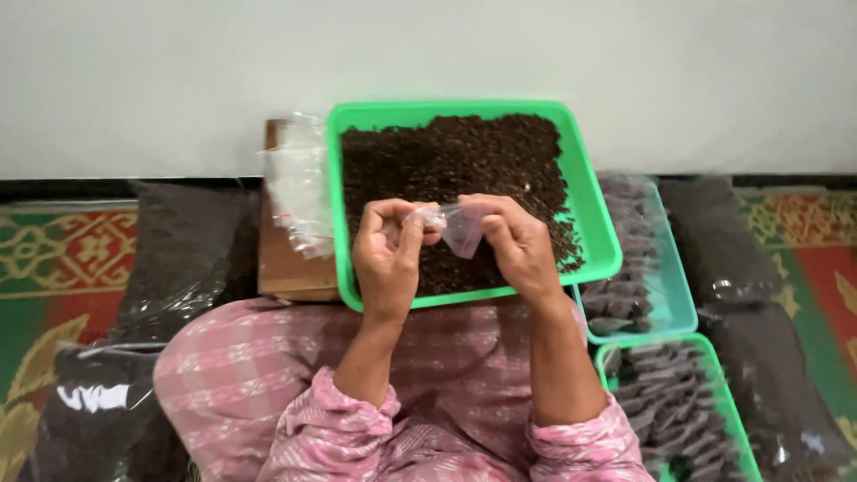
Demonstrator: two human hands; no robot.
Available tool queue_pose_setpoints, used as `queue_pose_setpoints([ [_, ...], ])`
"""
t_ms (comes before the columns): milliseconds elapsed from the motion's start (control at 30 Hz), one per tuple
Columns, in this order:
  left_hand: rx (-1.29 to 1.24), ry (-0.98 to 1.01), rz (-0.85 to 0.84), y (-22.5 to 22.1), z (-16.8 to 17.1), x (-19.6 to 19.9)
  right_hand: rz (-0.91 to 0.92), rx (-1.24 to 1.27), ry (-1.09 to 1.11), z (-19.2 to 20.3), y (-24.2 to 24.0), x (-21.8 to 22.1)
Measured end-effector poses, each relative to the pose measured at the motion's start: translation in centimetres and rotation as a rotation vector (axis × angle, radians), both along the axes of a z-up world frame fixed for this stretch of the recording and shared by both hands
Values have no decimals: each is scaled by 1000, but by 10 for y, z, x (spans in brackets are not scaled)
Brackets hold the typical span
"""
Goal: The person fills small plastic bags with cloves from a green tray by hand, then places the filled bags into a blue bin.
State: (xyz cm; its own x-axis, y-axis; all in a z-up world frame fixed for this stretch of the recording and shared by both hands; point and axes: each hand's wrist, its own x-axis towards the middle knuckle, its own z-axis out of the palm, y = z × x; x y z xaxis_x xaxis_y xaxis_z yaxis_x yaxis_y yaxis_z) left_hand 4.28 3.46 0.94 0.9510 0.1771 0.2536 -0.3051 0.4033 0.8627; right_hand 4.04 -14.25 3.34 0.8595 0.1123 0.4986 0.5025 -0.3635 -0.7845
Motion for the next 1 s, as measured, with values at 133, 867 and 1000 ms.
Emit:
queue_pose_setpoints([
  [133, 77, -5, -20, 2, 6, -6, -10, 12, -22, 1, 6, -3],
  [867, 183, 63, -100, 10, 20, -13, -17, -52, -3, 9, 8, -11],
  [1000, 305, 164, -1, 6, 0, -8, 14, -112, -13, 14, 12, -12],
])
